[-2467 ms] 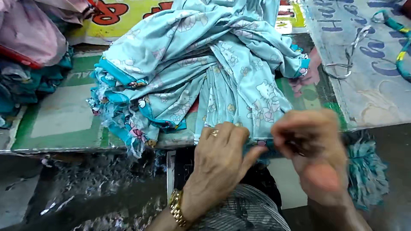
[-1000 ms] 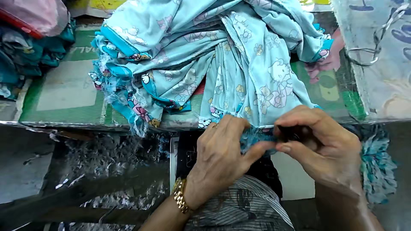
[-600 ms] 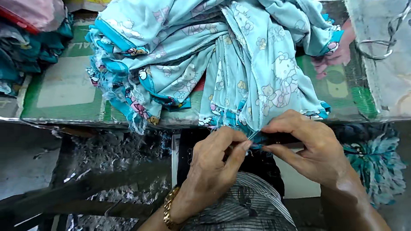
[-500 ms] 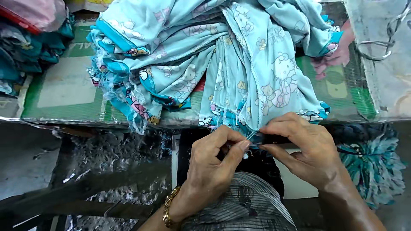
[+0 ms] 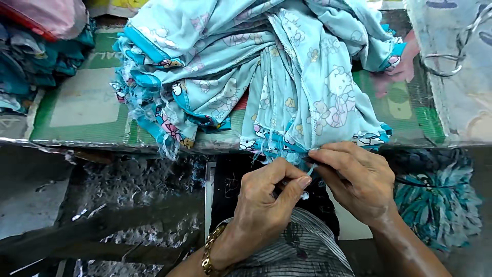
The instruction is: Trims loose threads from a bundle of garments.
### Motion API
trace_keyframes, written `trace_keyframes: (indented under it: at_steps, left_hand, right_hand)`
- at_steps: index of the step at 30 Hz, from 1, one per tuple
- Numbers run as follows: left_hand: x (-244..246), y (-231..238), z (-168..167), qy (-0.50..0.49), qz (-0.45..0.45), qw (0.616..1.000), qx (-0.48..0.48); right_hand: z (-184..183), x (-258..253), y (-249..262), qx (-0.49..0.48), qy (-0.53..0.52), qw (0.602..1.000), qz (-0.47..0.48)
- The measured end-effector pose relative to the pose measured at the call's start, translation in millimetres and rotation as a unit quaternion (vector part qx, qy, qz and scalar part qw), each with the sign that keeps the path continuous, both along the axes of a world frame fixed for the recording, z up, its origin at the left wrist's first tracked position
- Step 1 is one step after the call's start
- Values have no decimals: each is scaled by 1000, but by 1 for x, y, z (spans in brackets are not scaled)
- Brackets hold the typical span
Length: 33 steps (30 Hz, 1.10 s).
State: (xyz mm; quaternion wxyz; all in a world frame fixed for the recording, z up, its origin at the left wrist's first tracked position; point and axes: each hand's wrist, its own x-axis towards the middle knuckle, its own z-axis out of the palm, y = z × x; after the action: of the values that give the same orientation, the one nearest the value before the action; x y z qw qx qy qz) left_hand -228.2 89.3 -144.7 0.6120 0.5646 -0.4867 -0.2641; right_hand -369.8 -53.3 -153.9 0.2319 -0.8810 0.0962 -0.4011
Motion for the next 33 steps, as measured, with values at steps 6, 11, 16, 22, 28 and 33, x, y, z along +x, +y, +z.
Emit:
trace_keyframes:
  at_steps: [6,11,16,22,28,33]
  left_hand:
    - [70,48,12,-264,-176,944,93]
    - [46,3,16,-275,52,959,-46]
    - [14,-39,-2,-393,97,915,-4]
    - [14,-25,3,-312,70,947,-1]
    - [7,-9,-3,-276,72,957,-47]
    - [20,-27,-5,-383,146,905,-112]
  right_hand:
    - [28,-42,-14,308,-3,940,145]
    - [28,-17,-16,44,96,993,-51]
    - [28,-8,-25,45,117,991,-53]
    - [26,-13,-29,87,103,991,-11]
    - [28,-17,-30,116,72,990,37]
    - [35,-20,-30,189,32,979,70]
